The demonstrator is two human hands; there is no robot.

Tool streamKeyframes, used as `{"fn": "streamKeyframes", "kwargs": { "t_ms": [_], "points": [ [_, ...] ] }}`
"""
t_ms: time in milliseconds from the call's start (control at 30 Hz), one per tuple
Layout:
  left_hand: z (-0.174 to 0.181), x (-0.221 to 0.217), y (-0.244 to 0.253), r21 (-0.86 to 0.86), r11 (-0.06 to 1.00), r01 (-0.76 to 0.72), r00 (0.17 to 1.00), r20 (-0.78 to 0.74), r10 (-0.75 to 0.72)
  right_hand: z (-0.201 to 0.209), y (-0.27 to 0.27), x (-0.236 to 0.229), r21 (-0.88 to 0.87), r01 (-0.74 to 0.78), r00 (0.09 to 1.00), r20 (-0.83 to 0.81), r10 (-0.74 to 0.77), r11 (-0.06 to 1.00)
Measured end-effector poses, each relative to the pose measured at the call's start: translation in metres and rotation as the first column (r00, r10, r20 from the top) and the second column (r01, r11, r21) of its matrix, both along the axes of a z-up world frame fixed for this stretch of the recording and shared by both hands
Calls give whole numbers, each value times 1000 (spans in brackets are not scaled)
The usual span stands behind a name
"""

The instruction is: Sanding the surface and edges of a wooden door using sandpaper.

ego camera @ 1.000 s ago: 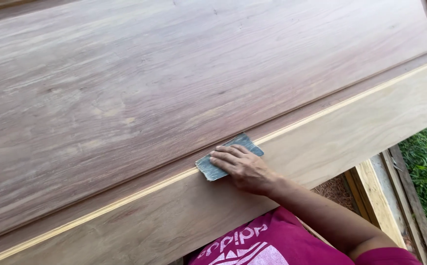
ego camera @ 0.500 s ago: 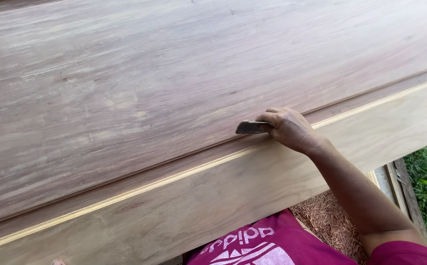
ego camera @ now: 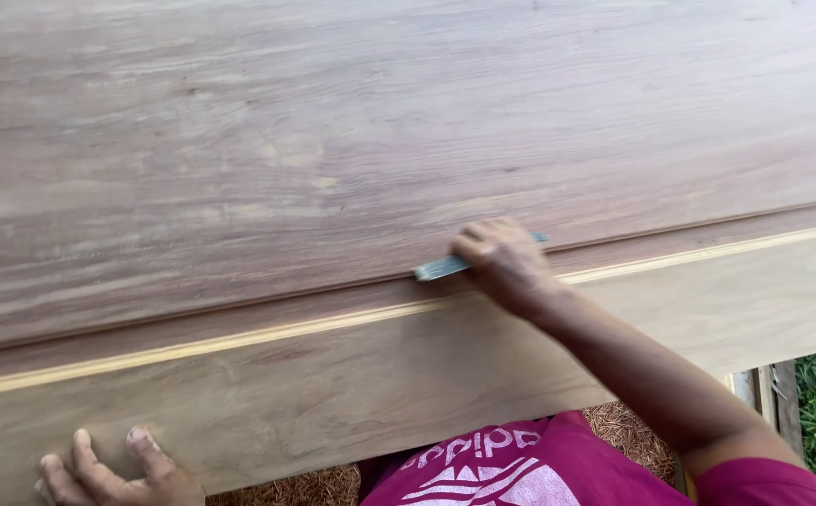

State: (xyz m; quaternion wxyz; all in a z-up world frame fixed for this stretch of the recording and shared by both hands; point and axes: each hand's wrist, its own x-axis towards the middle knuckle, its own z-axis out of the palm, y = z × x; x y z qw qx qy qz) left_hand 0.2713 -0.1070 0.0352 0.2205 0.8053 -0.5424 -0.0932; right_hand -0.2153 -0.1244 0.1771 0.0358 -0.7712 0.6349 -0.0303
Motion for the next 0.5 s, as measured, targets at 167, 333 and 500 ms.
{"fn": "streamKeyframes", "kwargs": {
  "t_ms": [167,333,500],
  "points": [
    [17,-4,2,48,999,-15,1000,2,15,-31,-35,65,10,-140,990,3,140,990],
    [16,-8,-2,-41,999,-2,997,-75,-1,-18,-2,4,73,-91,996,31,89,993],
    [9,-9,-1,-107,994,21,981,-191,-41,-5,107,-151,-135,260,925,-251,-286,956]
  ]
}}
